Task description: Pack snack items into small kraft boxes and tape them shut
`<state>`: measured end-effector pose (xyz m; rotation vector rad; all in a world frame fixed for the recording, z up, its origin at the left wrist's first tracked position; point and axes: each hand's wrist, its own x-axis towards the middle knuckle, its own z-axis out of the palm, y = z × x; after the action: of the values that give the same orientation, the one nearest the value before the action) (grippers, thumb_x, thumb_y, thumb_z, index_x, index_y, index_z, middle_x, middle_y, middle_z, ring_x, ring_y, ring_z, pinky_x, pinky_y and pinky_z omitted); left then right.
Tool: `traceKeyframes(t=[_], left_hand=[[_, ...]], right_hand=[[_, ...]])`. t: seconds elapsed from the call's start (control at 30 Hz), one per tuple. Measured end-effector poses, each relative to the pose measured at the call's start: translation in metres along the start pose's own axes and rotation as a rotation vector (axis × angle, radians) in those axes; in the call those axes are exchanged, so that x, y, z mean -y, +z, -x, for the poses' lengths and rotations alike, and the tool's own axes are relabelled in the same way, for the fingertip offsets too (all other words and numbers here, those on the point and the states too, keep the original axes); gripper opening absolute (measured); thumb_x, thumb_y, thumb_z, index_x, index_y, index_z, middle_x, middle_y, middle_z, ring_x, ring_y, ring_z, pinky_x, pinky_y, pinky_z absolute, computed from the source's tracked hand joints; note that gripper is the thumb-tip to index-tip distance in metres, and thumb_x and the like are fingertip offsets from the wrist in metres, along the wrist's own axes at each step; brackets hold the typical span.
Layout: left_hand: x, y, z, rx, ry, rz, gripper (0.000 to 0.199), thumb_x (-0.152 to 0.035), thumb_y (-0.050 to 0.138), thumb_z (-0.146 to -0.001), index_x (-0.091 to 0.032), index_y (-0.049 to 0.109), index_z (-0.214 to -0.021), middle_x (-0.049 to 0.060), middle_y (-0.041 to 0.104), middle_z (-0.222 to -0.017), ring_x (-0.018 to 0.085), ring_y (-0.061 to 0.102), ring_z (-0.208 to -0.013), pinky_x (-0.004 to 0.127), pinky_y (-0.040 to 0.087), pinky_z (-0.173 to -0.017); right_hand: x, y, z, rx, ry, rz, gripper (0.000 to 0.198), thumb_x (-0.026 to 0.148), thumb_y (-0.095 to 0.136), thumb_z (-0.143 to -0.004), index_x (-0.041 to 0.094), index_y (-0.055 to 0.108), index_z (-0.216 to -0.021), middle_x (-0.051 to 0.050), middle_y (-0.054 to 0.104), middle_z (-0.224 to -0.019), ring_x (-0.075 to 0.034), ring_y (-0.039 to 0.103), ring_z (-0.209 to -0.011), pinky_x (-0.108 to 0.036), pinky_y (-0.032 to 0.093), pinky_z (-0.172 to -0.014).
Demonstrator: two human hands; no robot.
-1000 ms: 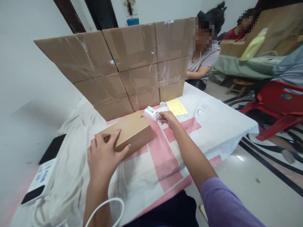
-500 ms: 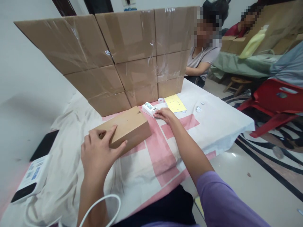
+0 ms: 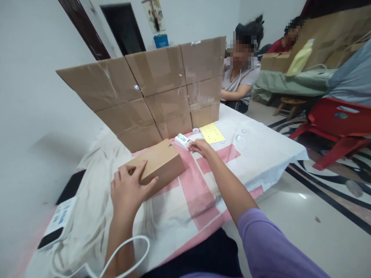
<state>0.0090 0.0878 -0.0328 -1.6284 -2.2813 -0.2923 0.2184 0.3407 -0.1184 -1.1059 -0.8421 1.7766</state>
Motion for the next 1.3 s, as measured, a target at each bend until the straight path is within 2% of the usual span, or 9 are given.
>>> traceKeyframes(t=[0.1, 0.17, 0.2, 0.33, 0.43, 0.73, 0.93, 1.17, 1.3], left_hand=[[0.002, 0.004, -0.001, -0.006, 0.012, -0.007, 0.063, -0.061, 0.059, -0.086, -0.032, 0.059, -0.141, 0.01, 0.05, -0.12, 0.03, 0.052, -0.109, 0.044, 0.046, -0.093], [0.004, 0.006, -0.001, -0.014, 0.017, -0.013, 0.062, -0.06, 0.058, -0.086, -0.032, 0.058, -0.142, 0.01, 0.05, -0.12, 0.029, 0.052, -0.108, 0.042, 0.046, -0.093], [0.005, 0.007, -0.001, -0.015, 0.018, -0.015, 0.062, -0.06, 0.058, -0.086, -0.032, 0.058, -0.142, 0.01, 0.051, -0.12, 0.028, 0.052, -0.108, 0.042, 0.045, -0.092], [0.01, 0.012, -0.002, -0.006, 0.019, -0.016, 0.061, -0.059, 0.055, -0.087, -0.033, 0.058, -0.142, 0.009, 0.052, -0.119, 0.028, 0.053, -0.107, 0.041, 0.045, -0.09], [0.011, 0.017, -0.003, -0.02, 0.022, -0.016, 0.06, -0.058, 0.055, -0.087, -0.034, 0.057, -0.142, 0.009, 0.053, -0.12, 0.028, 0.053, -0.107, 0.041, 0.045, -0.089], [0.003, 0.013, -0.001, -0.065, 0.011, 0.028, 0.055, -0.049, 0.061, -0.085, -0.033, 0.062, -0.138, 0.01, 0.055, -0.118, 0.028, 0.054, -0.112, 0.041, 0.044, -0.093], [0.003, 0.012, -0.002, -0.027, -0.015, 0.107, 0.057, -0.046, 0.064, -0.083, -0.034, 0.061, -0.138, 0.01, 0.056, -0.12, 0.029, 0.052, -0.117, 0.043, 0.042, -0.099], [0.0, 0.007, -0.001, -0.024, -0.021, 0.141, 0.058, -0.045, 0.062, -0.082, -0.034, 0.061, -0.139, 0.009, 0.056, -0.12, 0.029, 0.051, -0.119, 0.043, 0.04, -0.1], [-0.001, 0.006, -0.001, -0.015, -0.016, 0.142, 0.058, -0.044, 0.064, -0.082, -0.033, 0.062, -0.138, 0.01, 0.056, -0.121, 0.029, 0.05, -0.121, 0.042, 0.039, -0.102]], right_hand=[[0.005, -0.003, 0.003, -0.017, 0.036, 0.07, 0.021, 0.003, 0.069, -0.08, 0.014, 0.054, -0.069, 0.001, 0.058, -0.049, -0.006, 0.048, -0.036, -0.012, 0.031, -0.031], [0.008, -0.005, 0.003, -0.022, 0.063, 0.116, 0.022, 0.008, 0.067, -0.084, 0.013, 0.055, -0.067, 0.003, 0.051, -0.043, -0.003, 0.036, -0.03, -0.013, 0.018, -0.027], [0.009, -0.005, 0.003, -0.026, 0.072, 0.135, 0.023, 0.011, 0.066, -0.086, 0.013, 0.056, -0.066, 0.004, 0.05, -0.042, -0.003, 0.032, -0.029, -0.014, 0.016, -0.027], [0.01, -0.001, 0.002, -0.068, 0.083, 0.202, 0.026, 0.023, 0.069, -0.088, 0.014, 0.057, -0.067, 0.002, 0.052, -0.044, -0.004, 0.034, -0.031, -0.014, 0.016, -0.029], [0.009, 0.003, 0.003, -0.109, 0.079, 0.251, 0.033, 0.027, 0.074, -0.085, 0.016, 0.053, -0.062, 0.004, 0.046, -0.04, -0.005, 0.033, -0.031, -0.016, 0.016, -0.029], [0.01, 0.005, 0.006, -0.132, 0.08, 0.288, 0.036, 0.028, 0.069, -0.088, 0.018, 0.046, -0.061, 0.004, 0.043, -0.041, -0.005, 0.03, -0.031, -0.015, 0.016, -0.03], [0.009, 0.005, 0.004, -0.142, 0.067, 0.317, 0.038, 0.028, 0.069, -0.085, 0.021, 0.042, -0.059, 0.004, 0.04, -0.041, -0.006, 0.032, -0.031, -0.015, 0.018, -0.029], [0.006, 0.001, 0.0, -0.152, 0.029, 0.37, 0.034, 0.032, 0.07, -0.083, 0.021, 0.046, -0.063, 0.004, 0.04, -0.038, -0.007, 0.028, -0.029, -0.017, 0.016, -0.03], [0.003, -0.001, 0.0, -0.153, -0.01, 0.391, 0.033, 0.034, 0.068, -0.086, 0.021, 0.047, -0.065, 0.004, 0.041, -0.038, -0.008, 0.03, -0.029, -0.018, 0.017, -0.03]])
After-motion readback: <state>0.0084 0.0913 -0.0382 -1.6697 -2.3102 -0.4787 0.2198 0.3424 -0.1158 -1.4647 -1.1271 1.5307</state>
